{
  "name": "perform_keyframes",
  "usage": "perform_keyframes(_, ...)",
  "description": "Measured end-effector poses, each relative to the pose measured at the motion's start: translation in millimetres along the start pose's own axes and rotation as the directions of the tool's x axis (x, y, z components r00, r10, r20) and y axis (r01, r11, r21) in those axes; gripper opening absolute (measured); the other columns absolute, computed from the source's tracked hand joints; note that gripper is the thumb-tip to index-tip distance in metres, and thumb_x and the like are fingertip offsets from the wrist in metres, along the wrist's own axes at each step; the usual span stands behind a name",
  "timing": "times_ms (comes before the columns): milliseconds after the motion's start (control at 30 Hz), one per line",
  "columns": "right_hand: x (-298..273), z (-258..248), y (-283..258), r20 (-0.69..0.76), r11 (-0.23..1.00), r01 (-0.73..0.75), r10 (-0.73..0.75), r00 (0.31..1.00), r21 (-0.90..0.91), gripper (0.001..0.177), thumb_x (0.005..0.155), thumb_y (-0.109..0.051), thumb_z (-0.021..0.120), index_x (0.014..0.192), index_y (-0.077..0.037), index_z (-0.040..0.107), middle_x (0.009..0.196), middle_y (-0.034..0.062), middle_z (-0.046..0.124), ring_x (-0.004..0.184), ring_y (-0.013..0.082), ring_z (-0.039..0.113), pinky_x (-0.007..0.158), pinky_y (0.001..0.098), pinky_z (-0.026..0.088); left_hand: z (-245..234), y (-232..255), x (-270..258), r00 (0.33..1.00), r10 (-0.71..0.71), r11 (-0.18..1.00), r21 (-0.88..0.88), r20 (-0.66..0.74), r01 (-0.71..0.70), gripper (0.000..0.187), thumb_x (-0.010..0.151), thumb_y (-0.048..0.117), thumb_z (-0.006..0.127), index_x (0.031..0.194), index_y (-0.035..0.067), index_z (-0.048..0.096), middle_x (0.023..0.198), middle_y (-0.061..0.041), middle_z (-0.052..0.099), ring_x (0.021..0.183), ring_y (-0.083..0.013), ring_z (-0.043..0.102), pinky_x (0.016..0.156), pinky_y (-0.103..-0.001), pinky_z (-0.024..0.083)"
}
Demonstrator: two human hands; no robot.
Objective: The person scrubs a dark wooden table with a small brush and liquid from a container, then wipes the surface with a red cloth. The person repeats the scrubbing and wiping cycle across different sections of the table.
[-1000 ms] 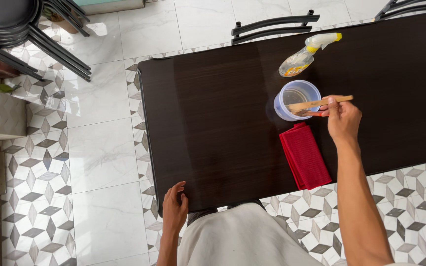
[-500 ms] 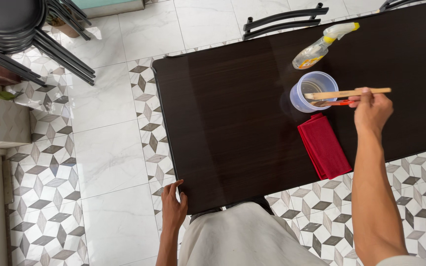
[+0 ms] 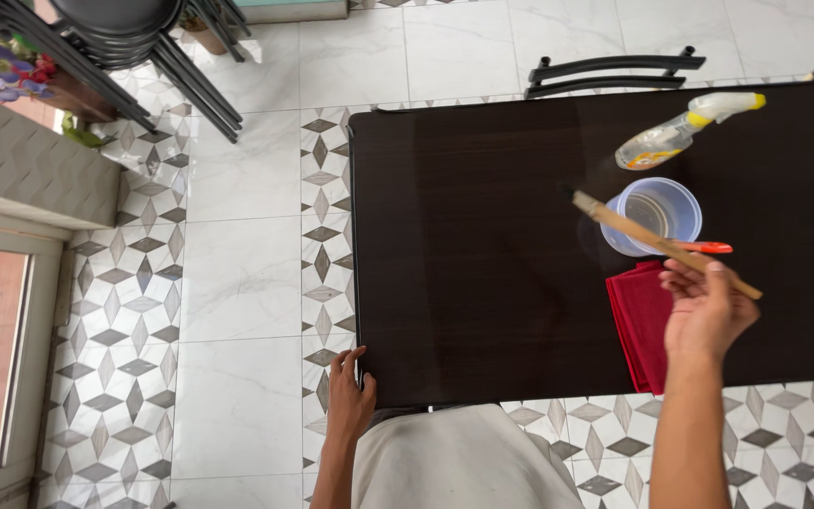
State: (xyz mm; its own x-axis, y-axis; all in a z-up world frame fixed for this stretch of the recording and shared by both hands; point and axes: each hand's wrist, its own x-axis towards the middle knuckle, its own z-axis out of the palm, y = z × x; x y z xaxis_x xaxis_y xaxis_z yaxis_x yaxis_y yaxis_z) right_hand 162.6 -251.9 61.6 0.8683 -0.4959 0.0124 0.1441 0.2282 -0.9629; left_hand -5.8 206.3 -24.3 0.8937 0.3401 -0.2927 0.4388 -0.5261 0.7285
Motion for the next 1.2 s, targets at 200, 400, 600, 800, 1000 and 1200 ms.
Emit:
perform_keyframes(200,-24,66,18,0.225,0.992,-0.122,0.129,0.966,-0.043,0.026,0.109,-0.014,0.057,0.118,0.009,0.065,0.102,0.0241,0.072,0.088,0.0276,0.075,0.079,0.0352,0.062,12,20,-14,0.998,-0.057,0.996,-0.070,-0.018,0.055,0.049,0.087,0.011,0.056,0.136,0.006,0.057,0.142,-0.015,0.052,0.128,-0.0343,0.055,0.104,-0.043,0.048)
perform_keyframes(400,-33,121,31,0.298,0.981,-0.156,0.185,0.937,-0.117,0.030,0.109,-0.020,0.057,0.118,0.006,0.067,0.104,0.0227,0.074,0.088,0.0260,0.074,0.077,0.0340,0.060,6,23,-6,0.996,-0.095,0.991,-0.101,-0.004,0.094,0.047,0.089,0.010,0.055,0.136,0.008,0.057,0.139,-0.013,0.053,0.119,-0.0319,0.062,0.097,-0.042,0.053)
perform_keyframes(600,-25,122,24,0.168,0.988,-0.103,0.122,0.978,-0.119,0.029,0.110,-0.021,0.058,0.121,0.005,0.066,0.104,0.0215,0.073,0.087,0.0247,0.074,0.076,0.0335,0.060,-21,19,24,0.990,-0.104,0.984,-0.137,0.096,0.117,0.045,0.090,0.012,0.055,0.136,0.013,0.057,0.137,-0.012,0.053,0.112,-0.0306,0.066,0.086,-0.043,0.057)
perform_keyframes(800,-8,77,-7,-0.117,0.996,0.042,-0.052,0.992,-0.083,0.023,0.114,-0.015,0.054,0.118,0.004,0.066,0.104,0.0191,0.076,0.082,0.0213,0.074,0.070,0.0303,0.059,-41,20,63,0.986,-0.014,0.994,-0.101,0.164,0.031,0.045,0.092,0.011,0.055,0.137,0.014,0.057,0.134,-0.012,0.055,0.112,-0.0302,0.067,0.087,-0.042,0.057)
perform_keyframes(1000,14,30,-30,-0.353,0.851,0.068,-0.288,0.890,-0.521,0.022,0.113,-0.014,0.055,0.113,0.003,0.069,0.093,0.0132,0.077,0.071,0.0115,0.073,0.052,0.0199,0.054,-43,27,86,0.980,-0.002,0.997,-0.071,0.199,0.017,0.046,0.091,0.009,0.055,0.136,0.015,0.059,0.135,-0.011,0.060,0.111,-0.0258,0.070,0.077,-0.041,0.057)
perform_keyframes(1200,63,2,-18,-0.312,0.831,-0.093,-0.099,0.945,-0.548,0.025,0.109,-0.018,0.059,0.113,0.005,0.071,0.091,0.0106,0.077,0.070,0.0094,0.072,0.050,0.0194,0.052,-13,40,77,0.978,0.038,0.997,-0.068,0.207,-0.024,0.045,0.093,0.009,0.055,0.137,0.014,0.059,0.135,-0.013,0.060,0.109,-0.0264,0.070,0.078,-0.036,0.061)
